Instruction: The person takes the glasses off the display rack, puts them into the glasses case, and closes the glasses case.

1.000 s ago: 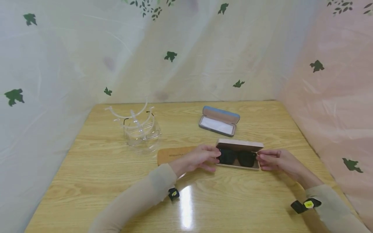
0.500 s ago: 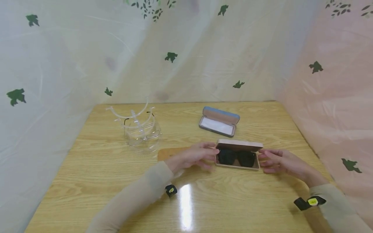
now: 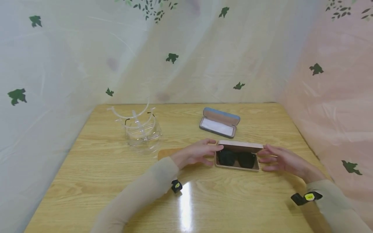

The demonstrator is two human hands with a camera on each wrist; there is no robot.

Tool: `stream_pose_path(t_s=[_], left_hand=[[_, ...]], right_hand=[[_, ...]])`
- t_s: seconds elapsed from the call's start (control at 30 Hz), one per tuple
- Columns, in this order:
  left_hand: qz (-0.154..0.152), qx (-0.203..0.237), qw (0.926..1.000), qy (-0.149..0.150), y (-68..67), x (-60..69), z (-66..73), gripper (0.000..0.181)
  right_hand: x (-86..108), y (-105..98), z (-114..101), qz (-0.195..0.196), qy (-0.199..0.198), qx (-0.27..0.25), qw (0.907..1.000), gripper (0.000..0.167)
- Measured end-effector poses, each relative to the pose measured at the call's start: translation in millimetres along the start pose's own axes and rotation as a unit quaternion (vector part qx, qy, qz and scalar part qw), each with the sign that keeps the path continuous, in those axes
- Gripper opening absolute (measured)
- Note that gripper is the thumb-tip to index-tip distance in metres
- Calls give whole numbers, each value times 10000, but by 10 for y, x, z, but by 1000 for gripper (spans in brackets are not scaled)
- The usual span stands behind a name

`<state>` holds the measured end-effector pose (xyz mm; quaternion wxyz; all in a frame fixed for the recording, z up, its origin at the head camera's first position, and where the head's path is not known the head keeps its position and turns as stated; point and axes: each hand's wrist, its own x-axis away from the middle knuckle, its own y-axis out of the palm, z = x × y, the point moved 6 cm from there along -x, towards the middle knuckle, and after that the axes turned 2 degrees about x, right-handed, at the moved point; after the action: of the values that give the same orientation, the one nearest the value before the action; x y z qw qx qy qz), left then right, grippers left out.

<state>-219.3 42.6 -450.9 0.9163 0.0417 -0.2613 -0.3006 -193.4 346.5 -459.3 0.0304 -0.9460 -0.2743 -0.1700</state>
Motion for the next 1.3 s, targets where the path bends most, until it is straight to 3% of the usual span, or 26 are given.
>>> stream_pose_path(t_s=[0.07,0.3,0.53,0.7,0.97,1.3], left_hand=[[-4,-29,10000,-29,-1,-18,1,79],[21,-186,9997,-154,6,-89,1,90],[-98,-167,9998,-84,67,-189,-32,75],[105,-177,9998,-74,48,-212,-39,66],[388,-348,9986,-82,-14,-190,-46,69],[258,-592,9979,83,44,-203,-44,63]], right_hand=[[-16,15,-8,102,52,78,9999,51],[-115,61,-23,270,213,150,9993,53],[-113,40,22,441,454,226,9977,68],[-146,54,40,457,512,213,9974,73],[-237,92,26,267,283,209,9990,67],[-181,93,5,-98,-49,339,9994,63]])
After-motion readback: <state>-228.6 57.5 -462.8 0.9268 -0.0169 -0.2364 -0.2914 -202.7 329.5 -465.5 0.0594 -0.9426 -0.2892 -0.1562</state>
